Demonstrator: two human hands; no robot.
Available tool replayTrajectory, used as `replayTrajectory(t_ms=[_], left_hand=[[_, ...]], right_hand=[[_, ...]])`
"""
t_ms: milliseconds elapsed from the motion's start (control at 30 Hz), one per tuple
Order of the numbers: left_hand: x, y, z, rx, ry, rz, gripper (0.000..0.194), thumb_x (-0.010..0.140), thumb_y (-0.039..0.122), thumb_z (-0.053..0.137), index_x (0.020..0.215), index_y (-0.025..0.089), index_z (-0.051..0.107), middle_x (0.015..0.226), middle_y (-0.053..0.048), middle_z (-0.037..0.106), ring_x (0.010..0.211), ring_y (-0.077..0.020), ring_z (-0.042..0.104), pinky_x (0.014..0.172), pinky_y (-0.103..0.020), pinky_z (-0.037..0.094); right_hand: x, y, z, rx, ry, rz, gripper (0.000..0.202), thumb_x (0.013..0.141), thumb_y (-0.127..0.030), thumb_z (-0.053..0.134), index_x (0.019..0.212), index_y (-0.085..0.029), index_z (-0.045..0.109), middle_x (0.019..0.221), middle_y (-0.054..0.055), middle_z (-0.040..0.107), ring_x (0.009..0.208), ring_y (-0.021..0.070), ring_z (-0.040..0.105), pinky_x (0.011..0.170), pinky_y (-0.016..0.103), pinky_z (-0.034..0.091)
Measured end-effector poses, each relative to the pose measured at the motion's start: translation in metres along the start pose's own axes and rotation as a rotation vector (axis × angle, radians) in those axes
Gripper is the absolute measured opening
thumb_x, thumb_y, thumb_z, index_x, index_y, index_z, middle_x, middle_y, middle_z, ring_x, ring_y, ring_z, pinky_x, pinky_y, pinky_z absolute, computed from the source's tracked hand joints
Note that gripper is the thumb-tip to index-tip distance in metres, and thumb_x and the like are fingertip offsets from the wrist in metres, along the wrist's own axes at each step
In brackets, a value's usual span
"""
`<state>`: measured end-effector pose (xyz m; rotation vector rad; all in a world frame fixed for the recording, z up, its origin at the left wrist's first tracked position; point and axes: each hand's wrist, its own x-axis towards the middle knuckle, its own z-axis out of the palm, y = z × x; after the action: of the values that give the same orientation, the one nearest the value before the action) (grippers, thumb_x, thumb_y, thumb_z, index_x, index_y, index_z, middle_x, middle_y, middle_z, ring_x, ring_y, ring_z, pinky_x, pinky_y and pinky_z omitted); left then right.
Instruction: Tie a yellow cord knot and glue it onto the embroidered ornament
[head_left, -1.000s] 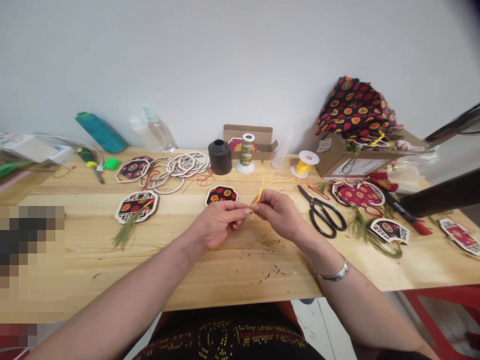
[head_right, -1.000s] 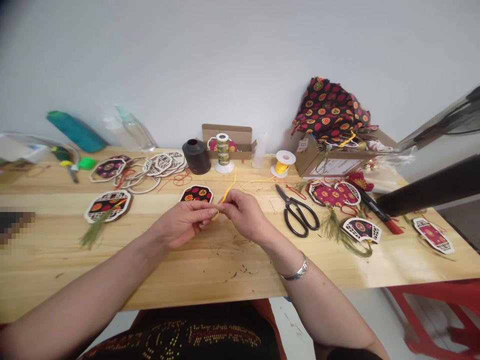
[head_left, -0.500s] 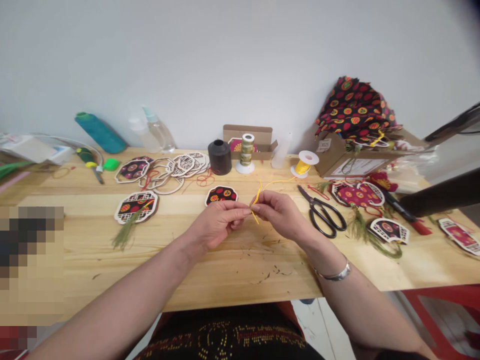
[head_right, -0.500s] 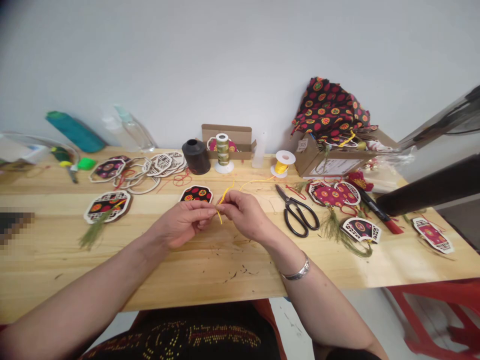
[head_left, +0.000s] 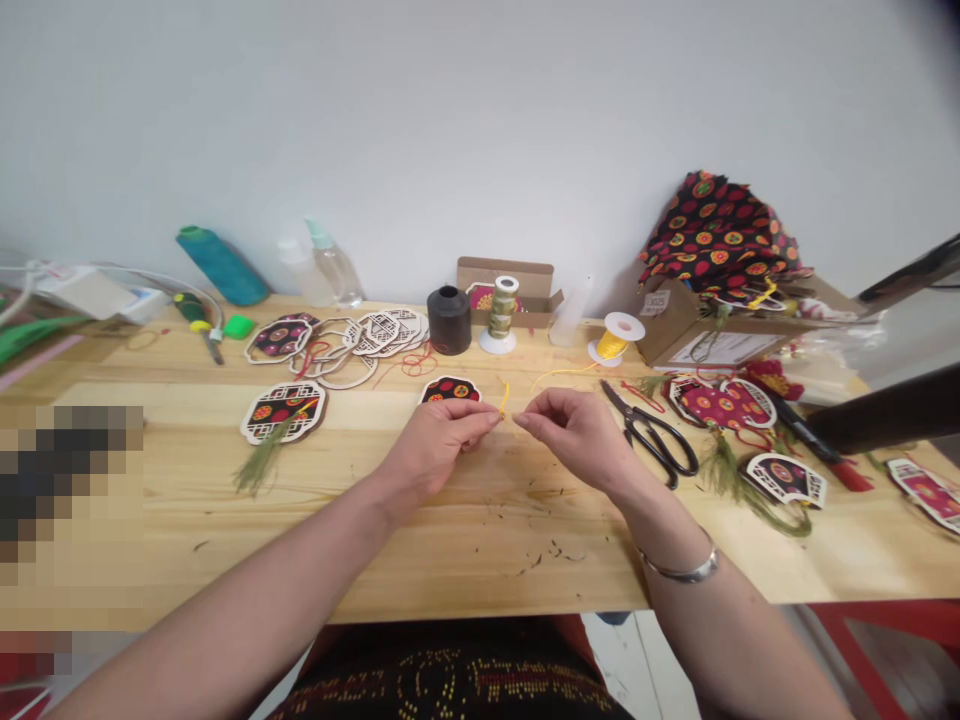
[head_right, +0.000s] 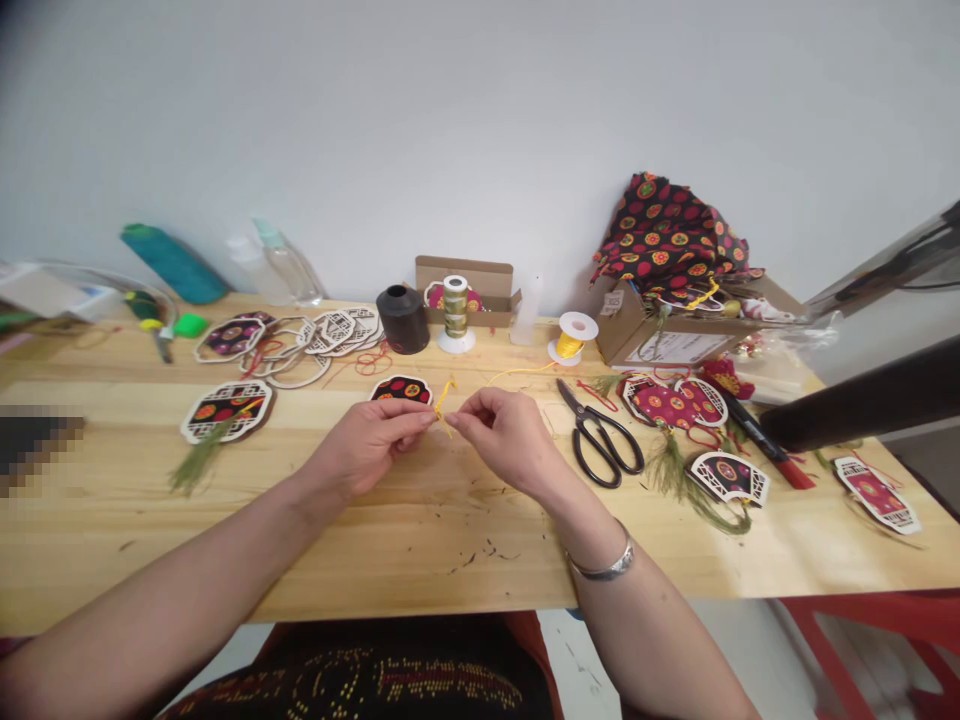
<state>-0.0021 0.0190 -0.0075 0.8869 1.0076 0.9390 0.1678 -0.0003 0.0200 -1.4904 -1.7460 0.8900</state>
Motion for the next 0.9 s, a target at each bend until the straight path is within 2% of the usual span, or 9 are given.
replayTrajectory(t_ms=[133, 333, 433, 533, 633, 700, 733, 833, 900], left_hand=[[0.0, 0.0, 0.002, 0.031, 0.033, 0.021, 0.014, 0.058, 0.026, 0.076, 0.066, 0.015, 0.072, 0.05, 0.003, 0.054, 0.048, -0.0052, 0.036, 0.047, -0.022, 0.024], [-0.002, 0.002, 0.003, -0.032, 0.064, -0.035, 0.015, 0.058, 0.025, 0.077, 0.067, 0.014, 0.072, 0.047, 0.004, 0.05, 0.045, -0.0033, 0.034, 0.044, -0.02, 0.021], [-0.003, 0.002, 0.003, -0.103, 0.047, -0.084, 0.015, 0.057, 0.023, 0.077, 0.066, 0.012, 0.071, 0.054, 0.001, 0.058, 0.043, -0.0016, 0.033, 0.042, -0.018, 0.019], [-0.003, 0.002, 0.003, -0.151, 0.026, -0.162, 0.016, 0.056, 0.021, 0.076, 0.065, 0.011, 0.069, 0.061, -0.003, 0.063, 0.042, -0.0005, 0.032, 0.04, -0.017, 0.017], [-0.003, 0.003, 0.003, -0.17, 0.018, -0.185, 0.015, 0.056, 0.02, 0.076, 0.064, 0.01, 0.068, 0.058, -0.001, 0.061, 0.041, -0.0005, 0.033, 0.04, -0.017, 0.017], [-0.003, 0.003, 0.002, -0.173, 0.007, -0.164, 0.015, 0.057, 0.02, 0.076, 0.064, 0.011, 0.067, 0.058, 0.0, 0.06, 0.041, -0.0002, 0.031, 0.039, -0.017, 0.016], [-0.002, 0.003, 0.001, -0.172, 0.002, -0.151, 0.015, 0.057, 0.02, 0.076, 0.065, 0.011, 0.067, 0.059, 0.0, 0.06, 0.041, 0.0, 0.031, 0.039, -0.017, 0.016], [-0.002, 0.004, 0.001, -0.155, -0.009, -0.13, 0.016, 0.058, 0.022, 0.076, 0.067, 0.011, 0.068, 0.058, 0.0, 0.059, 0.041, -0.0001, 0.031, 0.04, -0.017, 0.015], [-0.003, 0.004, 0.002, -0.133, -0.022, -0.135, 0.016, 0.058, 0.023, 0.076, 0.067, 0.011, 0.068, 0.057, 0.0, 0.058, 0.041, -0.0004, 0.032, 0.04, -0.017, 0.015]], right_hand=[[-0.011, -0.005, 0.013, -0.126, 0.11, -0.136, 0.02, 0.082, -0.033, 0.055, 0.072, -0.017, 0.062, 0.058, 0.0, 0.061, 0.049, 0.0081, 0.047, 0.048, 0.021, 0.034], [-0.022, 0.001, 0.034, -0.703, 0.213, -0.521, 0.019, 0.088, -0.022, 0.045, 0.08, -0.016, 0.061, 0.062, 0.003, 0.062, 0.052, 0.012, 0.052, 0.049, 0.026, 0.03], [-0.023, 0.003, 0.038, -0.942, 0.23, -0.662, 0.016, 0.086, -0.013, 0.045, 0.077, -0.015, 0.058, 0.057, 0.002, 0.056, 0.049, 0.0134, 0.048, 0.045, 0.028, 0.024], [-0.024, 0.001, 0.04, -1.035, 0.218, -0.748, 0.018, 0.085, -0.007, 0.043, 0.075, -0.015, 0.056, 0.056, 0.001, 0.053, 0.049, 0.0141, 0.046, 0.045, 0.03, 0.023], [-0.023, -0.001, 0.036, -0.953, 0.177, -0.792, 0.018, 0.085, -0.009, 0.043, 0.077, -0.015, 0.057, 0.06, 0.002, 0.055, 0.052, 0.0134, 0.047, 0.047, 0.029, 0.026], [-0.022, -0.001, 0.031, -0.761, 0.169, -0.76, 0.018, 0.086, -0.016, 0.045, 0.074, -0.015, 0.058, 0.061, 0.002, 0.056, 0.054, 0.0121, 0.047, 0.05, 0.027, 0.03], [-0.02, -0.002, 0.028, -0.644, 0.184, -0.696, 0.021, 0.086, -0.02, 0.045, 0.07, -0.016, 0.058, 0.061, 0.002, 0.055, 0.055, 0.0114, 0.047, 0.051, 0.027, 0.032], [-0.012, 0.0, 0.02, -0.323, 0.253, -0.332, 0.031, 0.088, -0.029, 0.045, 0.062, -0.015, 0.058, 0.058, 0.002, 0.054, 0.055, 0.01, 0.045, 0.053, 0.025, 0.033], [-0.005, 0.002, 0.017, -0.089, 0.193, -0.105, 0.03, 0.085, -0.034, 0.048, 0.065, -0.015, 0.06, 0.056, 0.0, 0.053, 0.053, 0.0094, 0.044, 0.052, 0.024, 0.033]])
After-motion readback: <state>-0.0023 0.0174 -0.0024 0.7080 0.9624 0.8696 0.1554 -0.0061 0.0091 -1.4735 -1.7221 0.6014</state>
